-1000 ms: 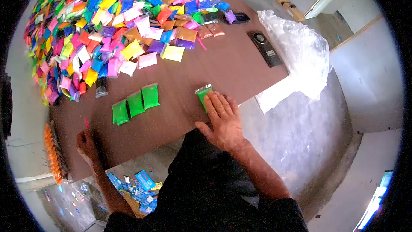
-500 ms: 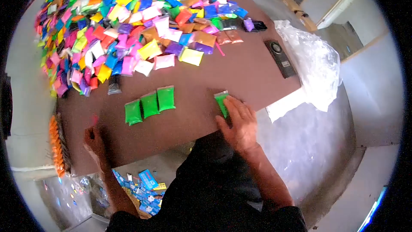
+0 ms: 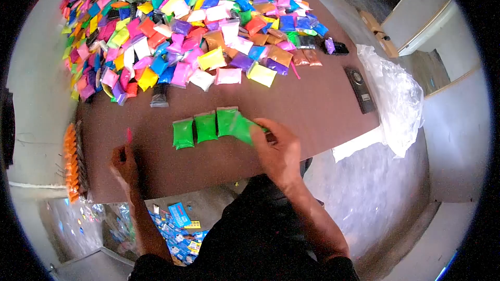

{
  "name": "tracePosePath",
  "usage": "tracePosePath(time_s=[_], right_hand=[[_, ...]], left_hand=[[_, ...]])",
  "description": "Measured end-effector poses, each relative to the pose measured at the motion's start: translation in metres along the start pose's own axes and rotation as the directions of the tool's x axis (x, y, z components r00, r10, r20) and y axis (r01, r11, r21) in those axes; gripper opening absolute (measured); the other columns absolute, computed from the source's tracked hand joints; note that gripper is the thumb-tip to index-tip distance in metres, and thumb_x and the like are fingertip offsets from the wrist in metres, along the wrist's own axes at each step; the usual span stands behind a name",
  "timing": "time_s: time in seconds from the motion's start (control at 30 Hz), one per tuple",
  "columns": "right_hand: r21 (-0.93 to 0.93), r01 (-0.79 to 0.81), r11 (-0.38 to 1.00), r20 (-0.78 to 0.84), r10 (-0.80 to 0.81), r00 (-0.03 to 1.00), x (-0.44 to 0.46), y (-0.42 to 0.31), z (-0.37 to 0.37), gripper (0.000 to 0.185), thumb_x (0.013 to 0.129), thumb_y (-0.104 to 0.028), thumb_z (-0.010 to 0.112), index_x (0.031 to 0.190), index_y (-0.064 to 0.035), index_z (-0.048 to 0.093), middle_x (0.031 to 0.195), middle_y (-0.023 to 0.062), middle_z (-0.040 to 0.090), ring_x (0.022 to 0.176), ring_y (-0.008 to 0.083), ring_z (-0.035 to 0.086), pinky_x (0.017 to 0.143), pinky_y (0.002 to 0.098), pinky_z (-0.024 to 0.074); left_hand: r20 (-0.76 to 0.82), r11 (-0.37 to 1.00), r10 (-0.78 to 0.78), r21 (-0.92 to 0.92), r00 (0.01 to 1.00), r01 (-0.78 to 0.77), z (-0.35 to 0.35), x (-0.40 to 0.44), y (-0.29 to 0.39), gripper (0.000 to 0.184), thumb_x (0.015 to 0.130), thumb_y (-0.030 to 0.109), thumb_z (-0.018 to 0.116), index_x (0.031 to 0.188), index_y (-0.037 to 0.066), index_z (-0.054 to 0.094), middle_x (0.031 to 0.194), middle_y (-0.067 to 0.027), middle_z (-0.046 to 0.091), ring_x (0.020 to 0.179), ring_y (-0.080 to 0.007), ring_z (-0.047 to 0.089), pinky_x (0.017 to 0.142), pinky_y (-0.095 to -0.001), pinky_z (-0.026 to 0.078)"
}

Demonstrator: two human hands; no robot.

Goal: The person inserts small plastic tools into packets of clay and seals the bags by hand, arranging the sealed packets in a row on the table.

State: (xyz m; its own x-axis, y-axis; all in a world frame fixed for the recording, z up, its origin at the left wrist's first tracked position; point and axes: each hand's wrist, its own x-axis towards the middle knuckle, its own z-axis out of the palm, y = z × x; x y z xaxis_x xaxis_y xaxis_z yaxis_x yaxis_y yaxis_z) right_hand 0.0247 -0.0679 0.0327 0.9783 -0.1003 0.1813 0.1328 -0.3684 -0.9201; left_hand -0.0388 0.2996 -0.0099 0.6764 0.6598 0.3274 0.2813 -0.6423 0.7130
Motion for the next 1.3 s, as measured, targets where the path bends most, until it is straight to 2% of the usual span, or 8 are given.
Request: tracePosePath(time_s=[0.07,0.33,0.6,0.73,0.8,1.13,1.2,1.3], right_hand=[[0.132,-0.101,0.986,0.089,0.089,0.992,0.007,0.000,0.024,0.021,0.093,-0.016,0.071,0.106,0.0000,0.072,0.089,0.0133,0.074,0.075,0.0157,0.069,0.069,0.0276,0.0547],[0.100,-0.169,0.981,0.179,0.149,0.973,0.011,0.000,0.073,0.021,0.091,-0.021,0.072,0.099,-0.0014,0.069,0.086,0.0159,0.074,0.078,0.0224,0.075,0.070,0.0340,0.0580],[-0.115,0.118,0.986,0.101,-0.107,0.989,0.013,-0.013,0.085,0.024,0.090,-0.023,0.075,0.085,-0.0041,0.062,0.076,0.0138,0.071,0.068,0.0292,0.072,0.060,0.0397,0.0562],[-0.174,0.151,0.973,0.105,-0.135,0.985,0.010,-0.011,0.085,0.023,0.090,-0.024,0.074,0.083,-0.0062,0.061,0.076,0.0126,0.071,0.066,0.0309,0.071,0.058,0.0417,0.0547],[-0.312,0.182,0.933,0.115,-0.153,0.982,0.009,-0.015,0.086,0.023,0.090,-0.027,0.073,0.084,-0.0074,0.061,0.074,0.0110,0.070,0.064,0.0321,0.069,0.055,0.0433,0.0523],[-0.361,0.269,0.893,0.104,-0.248,0.963,0.006,-0.016,0.086,0.025,0.088,-0.029,0.073,0.080,-0.0090,0.062,0.074,0.0096,0.067,0.063,0.0318,0.066,0.054,0.0431,0.0502],[-0.350,0.279,0.894,0.093,-0.263,0.960,0.005,-0.015,0.082,0.017,0.086,-0.019,0.077,0.081,-0.0055,0.066,0.074,0.0100,0.068,0.061,0.0247,0.067,0.054,0.0359,0.0515],[-0.280,0.286,0.916,0.066,-0.279,0.958,0.000,-0.011,0.070,0.016,0.086,-0.021,0.074,0.084,-0.0079,0.066,0.075,0.0115,0.066,0.064,0.0311,0.067,0.056,0.0412,0.0519]], left_hand=[[-0.001,1.000,0.009,-0.012,1.000,-0.009,0.000,0.001,0.001,0.018,0.095,0.016,0.066,0.090,-0.002,0.069,0.073,-0.0033,0.063,0.067,-0.0097,0.052,0.062,-0.0285,0.045],[0.014,1.000,-0.009,-0.015,1.000,0.010,-0.002,0.000,0.004,0.020,0.096,0.018,0.065,0.091,-0.001,0.069,0.074,-0.0048,0.064,0.067,-0.0110,0.054,0.061,-0.0300,0.047],[0.021,1.000,0.011,0.007,1.000,-0.011,-0.002,0.002,0.001,0.018,0.095,0.016,0.066,0.089,0.000,0.069,0.077,-0.0065,0.065,0.069,-0.0120,0.055,0.062,-0.0301,0.047],[0.026,1.000,-0.001,-0.005,1.000,0.001,-0.004,0.003,0.004,0.017,0.094,0.015,0.066,0.090,-0.001,0.069,0.077,-0.0069,0.065,0.070,-0.0134,0.056,0.064,-0.0314,0.048],[0.030,1.000,-0.006,0.013,1.000,0.006,-0.004,0.002,0.003,0.017,0.094,0.016,0.066,0.090,-0.001,0.069,0.077,-0.0076,0.066,0.070,-0.0140,0.057,0.065,-0.0319,0.049],[0.036,0.996,-0.073,-0.048,0.997,0.075,-0.003,0.001,0.005,0.018,0.094,0.016,0.066,0.093,-0.002,0.069,0.078,-0.0127,0.071,0.071,-0.0156,0.064,0.065,-0.0345,0.052],[0.006,0.999,-0.026,-0.036,1.000,0.026,0.001,0.001,0.001,0.017,0.094,0.015,0.066,0.091,-0.002,0.069,0.077,-0.0130,0.070,0.069,-0.0158,0.064,0.064,-0.0345,0.052],[-0.021,0.999,0.045,0.008,0.999,-0.045,0.001,0.000,0.006,0.014,0.092,0.012,0.068,0.088,-0.002,0.068,0.073,-0.0137,0.069,0.064,-0.0173,0.064,0.061,-0.0344,0.052]])
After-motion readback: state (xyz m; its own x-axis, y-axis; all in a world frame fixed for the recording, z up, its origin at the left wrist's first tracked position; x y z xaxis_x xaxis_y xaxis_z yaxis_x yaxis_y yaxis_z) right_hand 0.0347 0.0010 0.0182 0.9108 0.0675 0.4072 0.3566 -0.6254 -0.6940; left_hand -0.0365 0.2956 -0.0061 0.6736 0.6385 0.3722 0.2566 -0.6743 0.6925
